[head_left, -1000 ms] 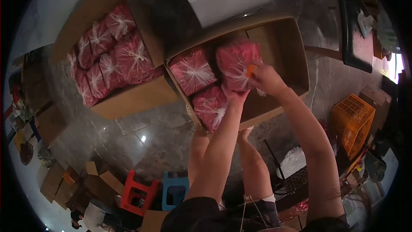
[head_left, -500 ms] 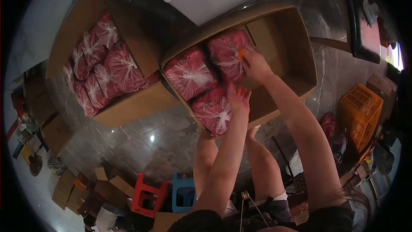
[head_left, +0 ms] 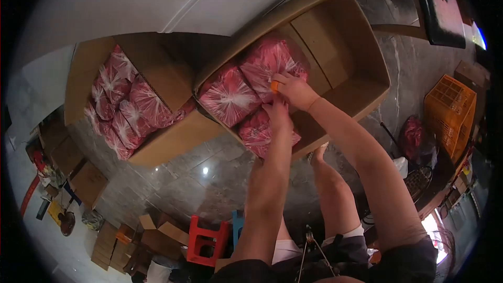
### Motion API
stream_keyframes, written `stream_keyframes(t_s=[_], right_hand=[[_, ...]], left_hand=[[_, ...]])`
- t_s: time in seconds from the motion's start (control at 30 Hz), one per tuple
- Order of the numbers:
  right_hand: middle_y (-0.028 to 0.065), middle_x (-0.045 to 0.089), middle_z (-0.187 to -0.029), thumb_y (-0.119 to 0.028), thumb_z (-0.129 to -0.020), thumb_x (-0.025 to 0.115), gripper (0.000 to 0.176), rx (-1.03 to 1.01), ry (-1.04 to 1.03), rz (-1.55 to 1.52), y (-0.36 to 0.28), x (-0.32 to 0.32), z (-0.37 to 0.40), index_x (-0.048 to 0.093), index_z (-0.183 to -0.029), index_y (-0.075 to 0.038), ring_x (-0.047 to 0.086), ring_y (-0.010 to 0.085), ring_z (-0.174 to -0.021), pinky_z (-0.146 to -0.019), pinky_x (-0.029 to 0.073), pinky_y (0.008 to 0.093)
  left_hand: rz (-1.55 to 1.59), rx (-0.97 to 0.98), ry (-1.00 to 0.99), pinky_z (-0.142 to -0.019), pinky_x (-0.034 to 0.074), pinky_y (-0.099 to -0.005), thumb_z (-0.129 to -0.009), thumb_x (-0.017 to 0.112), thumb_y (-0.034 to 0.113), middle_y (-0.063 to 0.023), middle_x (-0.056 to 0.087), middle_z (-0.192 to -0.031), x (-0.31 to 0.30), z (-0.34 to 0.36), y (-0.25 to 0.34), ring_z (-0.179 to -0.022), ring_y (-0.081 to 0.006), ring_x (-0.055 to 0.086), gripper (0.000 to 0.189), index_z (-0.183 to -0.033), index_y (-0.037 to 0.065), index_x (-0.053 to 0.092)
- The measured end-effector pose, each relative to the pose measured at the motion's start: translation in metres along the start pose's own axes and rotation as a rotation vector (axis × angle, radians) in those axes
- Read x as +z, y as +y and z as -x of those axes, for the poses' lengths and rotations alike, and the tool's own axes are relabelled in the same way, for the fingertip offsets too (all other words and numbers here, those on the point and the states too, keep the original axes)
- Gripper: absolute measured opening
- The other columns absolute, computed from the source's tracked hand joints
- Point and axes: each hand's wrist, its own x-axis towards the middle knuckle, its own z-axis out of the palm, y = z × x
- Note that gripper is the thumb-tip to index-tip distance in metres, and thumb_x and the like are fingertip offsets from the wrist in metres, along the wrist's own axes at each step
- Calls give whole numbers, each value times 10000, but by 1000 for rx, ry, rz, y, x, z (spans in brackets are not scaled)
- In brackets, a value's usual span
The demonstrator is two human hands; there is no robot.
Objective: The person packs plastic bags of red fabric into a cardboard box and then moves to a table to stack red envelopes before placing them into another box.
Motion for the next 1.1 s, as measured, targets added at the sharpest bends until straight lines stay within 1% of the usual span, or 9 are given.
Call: stream_keyframes(t_s=[0.07, 0.13, 0.2, 0.37, 0.47, 0.6, 0.7, 0.8, 1.1], right_hand=[[124, 534, -1166, -39, -723, 616, 265, 50, 89, -37, -9, 3, 8, 609, -989, -34, 543, 320, -1020, -874, 494, 390], [119, 532, -1203, -23, -731, 599, 320, 179, 160, -123, -25, 2, 19, 611, -1051, -33, 518, 345, -1078, -938, 464, 396], [121, 522, -1242, -15, -732, 594, 357, 253, 329, -215, -43, 10, 30, 608, -1087, -42, 514, 352, -1104, -959, 453, 403], [136, 569, -1245, 1, -765, 595, 432, 384, 842, -313, -63, 25, 65, 593, -1188, -85, 528, 358, -1138, -999, 414, 363], [68, 580, -1264, -139, -874, 633, 348, 950, 1348, -1039, -11, 78, 77, 591, -1212, -69, 544, 224, -1133, -984, 408, 369], [74, 449, -1417, -571, -914, 526, 697, 1270, 1091, -1964, 62, 63, 80, 424, -1412, -96, 454, 237, -1262, -1050, 363, 387], [75, 388, -1472, -704, -873, 456, 854, 1301, 794, -1896, 114, 103, 72, 337, -1465, -100, 415, 246, -1304, -1088, 323, 398], [94, 466, -1429, -704, -864, 456, 794, 786, 779, -2222, 159, 174, 43, 450, -1410, -128, 442, 300, -1300, -1095, 311, 475], [109, 401, -1475, -674, -842, 494, 839, 932, 589, -2108, 137, 211, 2, 368, -1466, -128, 418, 290, -1302, -1084, 322, 399]], left_hand=[[-515, -235, -61, -793, 529, -389, -899, 627, 336, -92, 652, -1099, -20, 2, 33, -933, -249, 633, 421, -1205, 52, 575], [-1716, 279, -269, -727, 522, -425, -871, 652, 251, -149, 672, -996, -25, 31, 100, -857, -287, 659, 285, -1054, 36, 612], [-1722, 652, -28, -748, 512, -459, -862, 658, 320, -144, 682, -943, 2, 68, 143, -832, -335, 655, 313, -1028, 55, 661], [-1419, 1405, -603, -989, 412, -497, -833, 653, 485, -155, 604, -1216, 86, 13, 156, -1140, -374, 545, 532, -1251, 161, 595], [-1816, 1635, -895, -1049, 290, -633, -800, 677, 515, -178, 480, -1364, 113, -4, 136, -1326, -424, 344, 617, -1303, 180, 553], [-2037, 1538, -829, -1020, 196, -742, -688, 741, 575, -148, 375, -1440, 117, -25, 123, -1380, -474, 189, 720, -1292, 228, 559], [-1923, 1546, -942, -1049, 208, -698, -680, 778, 511, -175, 419, -1338, 118, -25, 130, -1341, -470, 252, 652, -1194, 158, 586], [-1933, 1603, -1025, -1067, 244, -633, -675, 800, 463, -213, 428, -1294, 119, -32, 134, -1323, -470, 279, 623, -1132, 99, 584], [-1935, 1636, -796, -945, 397, -496, -676, 821, 449, -250, 452, -1202, 81, -28, 114, -1123, -434, 457, 737, -1221, 53, 522]])
